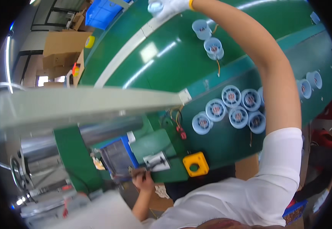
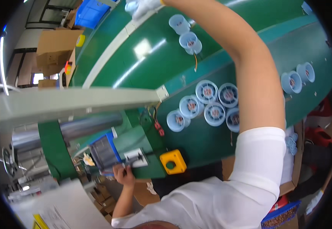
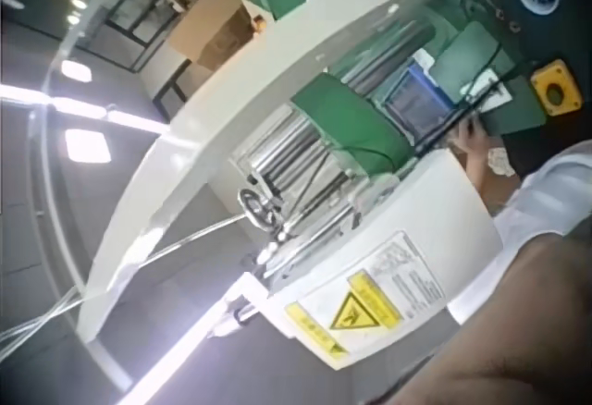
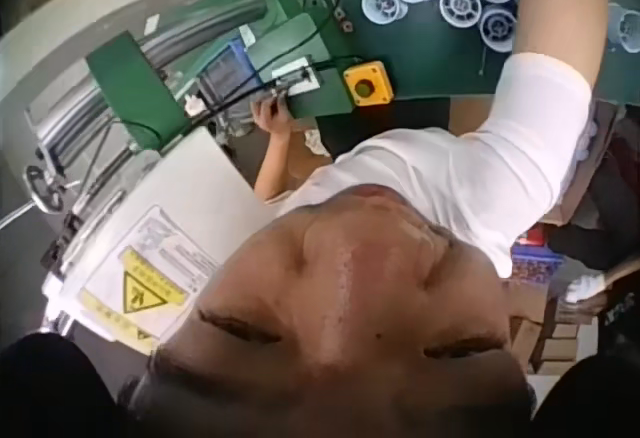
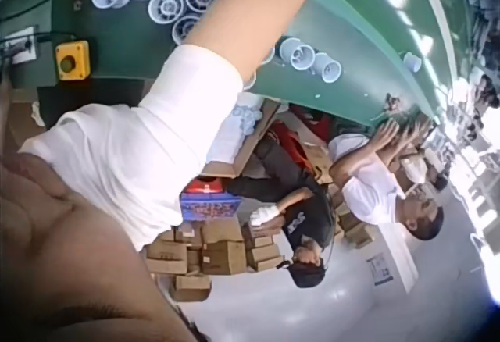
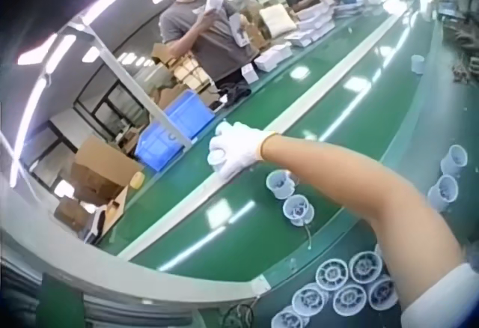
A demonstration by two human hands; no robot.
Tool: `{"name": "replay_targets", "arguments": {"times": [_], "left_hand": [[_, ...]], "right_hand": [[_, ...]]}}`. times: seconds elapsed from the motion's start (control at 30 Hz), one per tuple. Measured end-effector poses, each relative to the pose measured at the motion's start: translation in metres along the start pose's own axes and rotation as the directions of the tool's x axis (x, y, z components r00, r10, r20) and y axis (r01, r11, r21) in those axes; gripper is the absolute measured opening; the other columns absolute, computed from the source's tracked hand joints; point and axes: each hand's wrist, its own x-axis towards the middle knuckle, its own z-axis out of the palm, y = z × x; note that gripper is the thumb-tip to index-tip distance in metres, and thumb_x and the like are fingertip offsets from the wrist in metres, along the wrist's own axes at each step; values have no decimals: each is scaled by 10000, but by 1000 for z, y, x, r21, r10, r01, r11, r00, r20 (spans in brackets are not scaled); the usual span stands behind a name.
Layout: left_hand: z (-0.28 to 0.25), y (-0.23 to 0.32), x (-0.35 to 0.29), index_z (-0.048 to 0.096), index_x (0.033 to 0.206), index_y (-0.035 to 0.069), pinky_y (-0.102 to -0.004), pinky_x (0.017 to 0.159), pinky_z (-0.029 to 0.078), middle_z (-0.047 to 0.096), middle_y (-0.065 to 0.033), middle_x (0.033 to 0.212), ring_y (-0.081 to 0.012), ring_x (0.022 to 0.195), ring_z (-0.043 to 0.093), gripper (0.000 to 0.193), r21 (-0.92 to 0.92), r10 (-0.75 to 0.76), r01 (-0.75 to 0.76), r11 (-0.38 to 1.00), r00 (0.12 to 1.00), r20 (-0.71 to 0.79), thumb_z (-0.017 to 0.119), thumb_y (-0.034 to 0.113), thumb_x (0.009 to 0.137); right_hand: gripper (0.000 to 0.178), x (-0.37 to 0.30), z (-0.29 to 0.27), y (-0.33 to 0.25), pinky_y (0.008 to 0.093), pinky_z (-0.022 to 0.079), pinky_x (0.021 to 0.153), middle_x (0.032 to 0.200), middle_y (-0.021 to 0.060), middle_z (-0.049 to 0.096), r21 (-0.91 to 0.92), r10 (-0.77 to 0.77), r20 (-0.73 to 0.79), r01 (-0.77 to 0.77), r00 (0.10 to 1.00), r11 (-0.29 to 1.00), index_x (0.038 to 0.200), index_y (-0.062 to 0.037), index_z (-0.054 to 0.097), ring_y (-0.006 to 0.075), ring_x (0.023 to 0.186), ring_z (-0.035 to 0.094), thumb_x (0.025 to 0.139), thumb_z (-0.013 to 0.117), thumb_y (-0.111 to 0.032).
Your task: Manually assemble small components into plastic containers and use a press machine to seal or process them on a production line.
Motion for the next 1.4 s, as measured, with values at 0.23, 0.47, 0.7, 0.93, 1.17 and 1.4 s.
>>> {"name": "replay_targets", "arguments": {"times": [0.23,0.47,0.7,0.93,1.17,1.4], "left_hand": [[9,27,29,758,956,0,-387,717,505,666,-122,956,-285,829,639,97,-87,-118,120,989,993,30,836,-39,914],[21,-25,-9,829,1088,18,-476,905,564,823,-164,990,-369,900,744,145,-10,-142,142,990,990,7,844,120,987],[13,11,15,841,1091,30,-477,889,547,809,-174,994,-429,928,721,166,53,132,-129,990,990,-49,865,123,955],[20,0,9,797,982,23,-441,814,551,740,-110,845,-325,773,648,67,-159,-117,117,980,993,11,849,21,940],[18,6,17,815,1014,43,-430,761,545,745,-160,1038,-337,916,701,102,-229,-21,-3,973,994,-106,864,70,929],[14,18,29,780,986,23,-453,824,550,711,-146,1004,-371,934,692,79,-291,18,-60,955,989,-144,821,81,952]], "right_hand": [[793,-96,68,-107,548,567,1045,1507,193,539,-51,68,92,-63,993,997,1395,-241,720,475,1263,605,686,924,-535],[907,-87,24,-103,473,517,1165,1537,224,625,8,239,354,-258,904,966,1477,-121,713,402,1358,652,881,689,-804],[624,-75,47,-69,477,531,1128,1425,246,721,-279,433,401,-343,807,897,1509,-185,684,418,1269,715,1137,374,-577],[513,-102,10,-95,528,533,1125,1571,158,614,-430,142,87,-92,986,898,1538,-284,624,400,1399,623,1107,491,-528],[237,-267,-38,-248,457,573,1002,1256,104,751,-232,-175,-129,142,976,962,926,-116,852,337,1190,680,857,784,-332],[159,-329,18,-310,448,572,1052,1345,106,710,-368,-28,-262,-73,965,927,909,-102,832,336,1298,647,778,808,-188]]}}
